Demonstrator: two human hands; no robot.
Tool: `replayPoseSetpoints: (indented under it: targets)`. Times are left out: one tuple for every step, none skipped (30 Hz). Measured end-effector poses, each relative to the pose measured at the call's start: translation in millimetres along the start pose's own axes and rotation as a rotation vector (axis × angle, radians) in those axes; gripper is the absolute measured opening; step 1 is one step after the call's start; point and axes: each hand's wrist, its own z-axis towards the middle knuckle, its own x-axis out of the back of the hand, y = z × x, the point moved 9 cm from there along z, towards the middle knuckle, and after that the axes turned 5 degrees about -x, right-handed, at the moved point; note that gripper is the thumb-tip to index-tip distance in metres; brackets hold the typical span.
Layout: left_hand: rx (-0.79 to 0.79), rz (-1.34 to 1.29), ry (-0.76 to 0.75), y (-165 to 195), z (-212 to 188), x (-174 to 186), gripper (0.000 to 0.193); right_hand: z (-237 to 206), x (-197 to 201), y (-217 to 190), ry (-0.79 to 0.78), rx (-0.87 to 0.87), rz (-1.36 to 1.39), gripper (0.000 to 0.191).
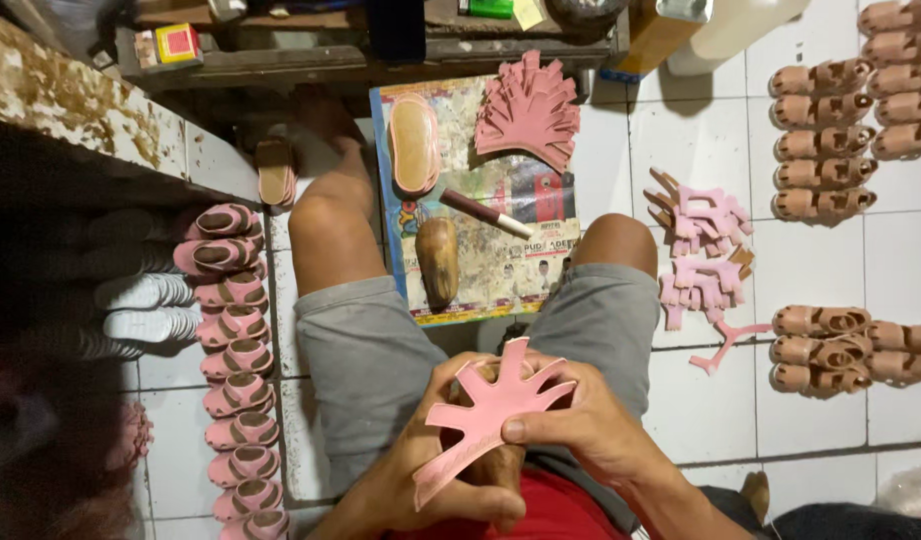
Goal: The person assembles pink sandals by hand, attaching pink straps to brown soles. They use a cylindrical tool to press the straps into place and then use a lighter to heat and seal the edges. The process is repeated for multiple sandals.
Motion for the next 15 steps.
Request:
replayPoseSetpoints:
  targets:
    - [0.093,-0.121,0.0,-4.9,-5.5,-3.5,0.084,-2.8,-0.4,0.4,0.019,-0.011,-0.024,0.051]
    - [0.099,-0.228,0.012,-4.1,-7.4,-7.0,0.091,-6.3,-1.7,1.0,0.035,-0.022,-0.049,0.048]
    - [0.104,-0.334,0.026,-3.0,-10.2,-11.4,0.098,-9.4,-3.7,2.1,0.046,-0.044,-0.073,0.047]
    - [0.107,-0.44,0.041,-2.8,-13.3,-14.5,0.106,-12.2,-5.5,2.9,0.057,-0.065,-0.098,0.045]
    - [0.267,-0.518,0.055,-16.2,-21.0,-21.3,0.112,-15.2,-7.7,3.9,0.069,-0.083,-0.125,0.043]
    - [0.381,-0.583,0.069,-27.4,-26.4,-29.4,0.111,-17.4,-10.7,3.1,0.062,-0.085,-0.122,0.043]
    - [0.467,-0.645,0.079,-36.1,-33.4,-36.0,0.109,-18.9,-14.0,3.3,0.055,-0.09,-0.118,0.043]
    - [0.475,-0.688,0.069,-40.6,-35.6,-42.9,0.108,-22.0,-17.9,4.6,0.047,-0.097,-0.113,0.042]
    - [0.478,-0.736,0.06,-45.9,-37.4,-49.9,0.107,-24.3,-20.5,6.9,0.048,-0.115,-0.112,0.043]
    - [0.478,-0.769,0.056,-50.0,-41.8,-55.5,0.105,-26.0,-23.3,9.3,0.048,-0.13,-0.111,0.043]
    - [0.478,-0.789,0.046,-55.6,-44.5,-61.4,0.104,-27.9,-25.8,11.8,0.05,-0.142,-0.112,0.043]
    - [0.49,-0.806,0.042,-60.5,-49.8,-66.6,0.102,-27.2,-28.3,12.5,0.04,-0.14,-0.134,0.042]
    - [0.498,-0.826,0.041,-65.1,-53.8,-71.1,0.101,-27.0,-31.0,13.9,0.031,-0.14,-0.154,0.04]
    - [0.506,-0.838,0.041,-68.5,-57.1,-75.3,0.1,-27.8,-33.2,14.9,0.021,-0.141,-0.176,0.039]
    - [0.515,-0.846,0.045,-70.2,-60.9,-75.2,0.098,-27.4,-35.1,17.0,0.012,-0.151,-0.189,0.042]
